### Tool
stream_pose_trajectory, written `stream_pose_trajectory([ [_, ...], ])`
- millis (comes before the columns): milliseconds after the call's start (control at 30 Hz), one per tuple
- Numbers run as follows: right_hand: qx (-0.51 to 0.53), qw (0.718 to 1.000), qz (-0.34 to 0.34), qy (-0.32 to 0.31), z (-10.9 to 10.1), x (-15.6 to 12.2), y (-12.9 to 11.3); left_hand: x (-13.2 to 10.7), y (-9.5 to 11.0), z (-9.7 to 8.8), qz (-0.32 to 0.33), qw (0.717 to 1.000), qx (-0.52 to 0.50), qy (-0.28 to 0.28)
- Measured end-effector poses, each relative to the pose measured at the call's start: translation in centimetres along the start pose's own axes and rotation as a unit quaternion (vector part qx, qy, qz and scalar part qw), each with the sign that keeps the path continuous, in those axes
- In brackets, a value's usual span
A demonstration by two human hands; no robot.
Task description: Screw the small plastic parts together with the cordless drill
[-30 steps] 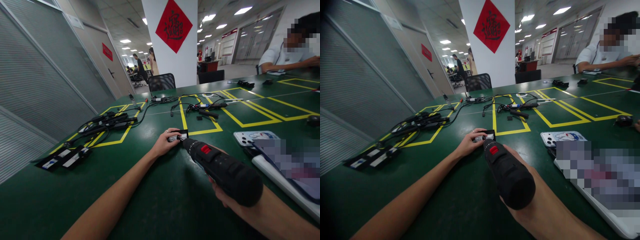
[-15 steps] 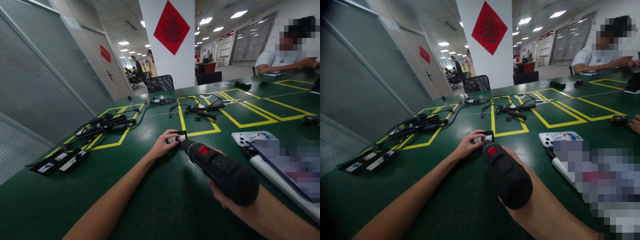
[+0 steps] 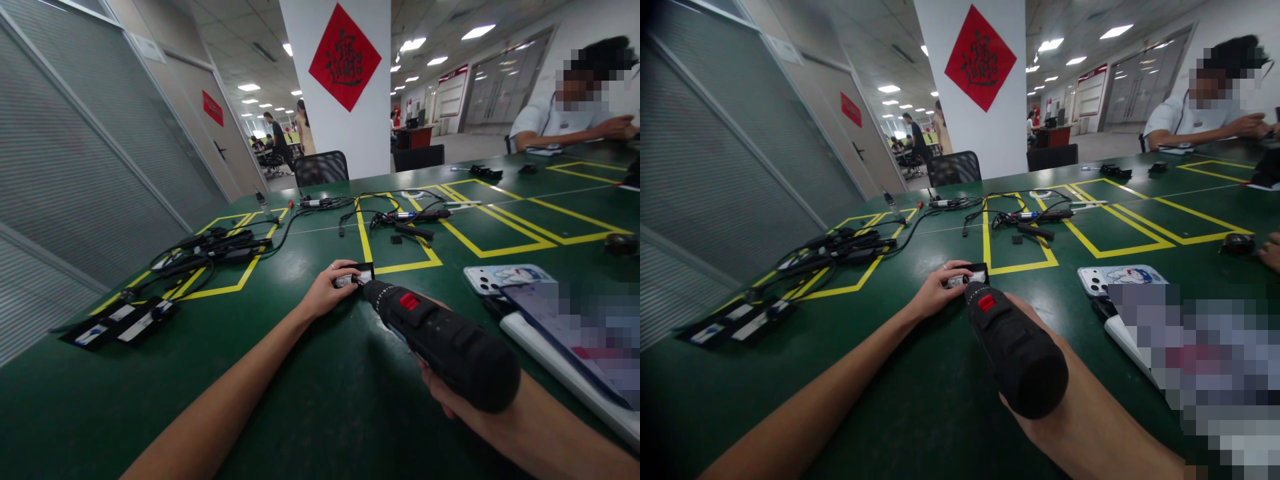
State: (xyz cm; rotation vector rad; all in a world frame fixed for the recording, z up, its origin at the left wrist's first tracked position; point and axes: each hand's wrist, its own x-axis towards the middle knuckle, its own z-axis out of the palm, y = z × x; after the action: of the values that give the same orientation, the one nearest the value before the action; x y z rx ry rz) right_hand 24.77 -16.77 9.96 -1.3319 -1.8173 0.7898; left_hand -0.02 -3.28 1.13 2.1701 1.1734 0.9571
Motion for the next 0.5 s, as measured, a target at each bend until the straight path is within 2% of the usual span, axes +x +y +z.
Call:
stream_pose_trajectory([
  [267, 0.053, 0.998, -0.007, 0.016, 1.1, 0.0, 0.5, 0.0, 0.2, 0.0, 0.000, 1.000, 0.002, -0.001],
  [500, 0.074, 0.997, 0.022, 0.015, 1.3, 0.1, 0.7, -0.1, 0.2, 0.0, -0.003, 1.000, -0.002, 0.002],
])
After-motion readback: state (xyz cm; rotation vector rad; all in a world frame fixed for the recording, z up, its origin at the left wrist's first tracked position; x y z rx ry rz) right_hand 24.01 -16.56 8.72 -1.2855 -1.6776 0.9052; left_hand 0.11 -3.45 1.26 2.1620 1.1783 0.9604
